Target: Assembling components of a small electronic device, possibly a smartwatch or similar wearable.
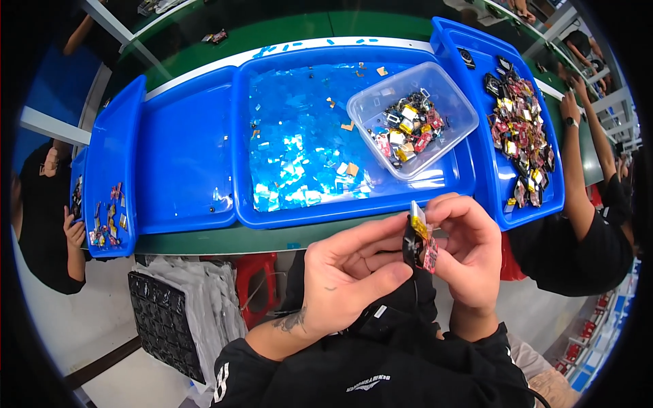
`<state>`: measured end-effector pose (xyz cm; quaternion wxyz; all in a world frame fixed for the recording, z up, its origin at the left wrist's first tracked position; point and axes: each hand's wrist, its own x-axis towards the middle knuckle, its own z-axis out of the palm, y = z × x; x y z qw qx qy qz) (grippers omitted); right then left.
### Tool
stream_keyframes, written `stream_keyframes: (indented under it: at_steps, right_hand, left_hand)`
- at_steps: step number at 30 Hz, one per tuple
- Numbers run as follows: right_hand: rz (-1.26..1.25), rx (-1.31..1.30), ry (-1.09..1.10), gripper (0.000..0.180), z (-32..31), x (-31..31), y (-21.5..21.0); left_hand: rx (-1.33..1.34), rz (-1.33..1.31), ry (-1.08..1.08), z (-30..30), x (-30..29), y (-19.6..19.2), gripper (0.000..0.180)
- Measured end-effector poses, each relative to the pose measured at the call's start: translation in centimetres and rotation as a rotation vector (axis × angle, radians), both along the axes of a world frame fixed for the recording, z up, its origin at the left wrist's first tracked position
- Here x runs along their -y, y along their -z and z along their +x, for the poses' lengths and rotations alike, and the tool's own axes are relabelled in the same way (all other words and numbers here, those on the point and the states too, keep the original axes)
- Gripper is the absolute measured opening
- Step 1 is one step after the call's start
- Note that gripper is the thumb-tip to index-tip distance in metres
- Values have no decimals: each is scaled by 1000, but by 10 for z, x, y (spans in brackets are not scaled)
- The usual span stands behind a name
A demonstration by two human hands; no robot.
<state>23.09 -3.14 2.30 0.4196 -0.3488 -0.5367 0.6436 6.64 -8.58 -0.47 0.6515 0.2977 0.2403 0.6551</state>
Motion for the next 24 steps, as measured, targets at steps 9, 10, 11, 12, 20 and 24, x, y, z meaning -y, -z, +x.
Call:
stream_keyframes:
  at_steps: [9,10,11,12,20,24]
  right_hand:
    - [501,370,-70,32,20,5,-11]
    - [503,369,-67,32,18,6,-12]
    - [300,279,-3,32,13,9,-13]
    - [96,188,59,32,11,10,-13]
    - [-35,80,-84,45,15,1,-9]
    - [-120,-24,-155,46,16,-5,-5]
  left_hand:
    - [-29,3,2,-2,6,2,49]
    - [-41,2,-2,0,5,0,49]
    - [-53,0,-6,1,4,-1,49]
    - [-54,1,-4,1,4,-1,49]
    - [-176,52,-23,3,4,2,51]
    - [-174,34,13,1,5,0,50]
